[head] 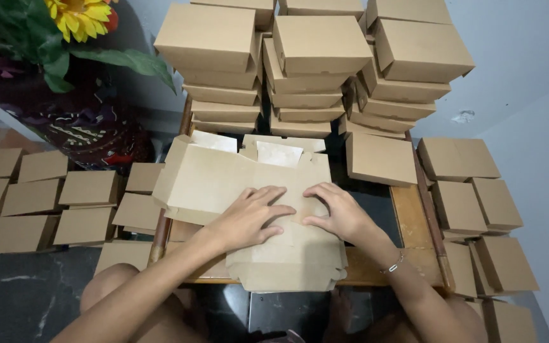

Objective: Folding flat cardboard templates into small boxes and stacking them.

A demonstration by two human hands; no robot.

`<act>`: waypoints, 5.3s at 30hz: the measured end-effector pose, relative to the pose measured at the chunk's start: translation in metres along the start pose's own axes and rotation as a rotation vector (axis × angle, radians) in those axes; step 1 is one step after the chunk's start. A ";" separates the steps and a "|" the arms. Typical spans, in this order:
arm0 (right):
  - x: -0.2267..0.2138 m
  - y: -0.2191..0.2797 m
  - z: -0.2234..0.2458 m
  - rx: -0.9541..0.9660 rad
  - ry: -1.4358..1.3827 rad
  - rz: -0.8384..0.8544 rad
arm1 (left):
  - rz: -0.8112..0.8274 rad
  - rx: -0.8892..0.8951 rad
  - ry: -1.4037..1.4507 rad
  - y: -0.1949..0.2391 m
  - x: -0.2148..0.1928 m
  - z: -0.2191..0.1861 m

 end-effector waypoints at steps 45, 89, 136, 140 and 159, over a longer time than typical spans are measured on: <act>0.009 -0.003 0.009 0.061 0.401 0.158 | 0.015 -0.032 -0.036 -0.002 0.016 0.015; -0.007 0.031 0.019 -0.074 0.304 0.196 | 0.203 -0.094 0.109 -0.022 0.000 0.030; -0.002 -0.007 0.022 -0.009 0.450 0.272 | 0.226 -0.063 -0.016 -0.088 0.001 0.058; -0.012 -0.003 0.015 0.028 0.315 0.234 | 0.161 -0.062 0.092 -0.078 -0.013 0.049; -0.071 0.008 0.001 0.300 -0.126 -0.186 | -0.228 -0.186 0.554 -0.059 -0.030 0.037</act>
Point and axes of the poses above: each hand's wrist, its own y-axis away from the middle knuckle, its own x-axis out of the palm, z = x × y, the point moved 10 cm from there along -y, towards the middle knuckle, and after that the axes turned 2 degrees about -y, right-handed, at the moved point
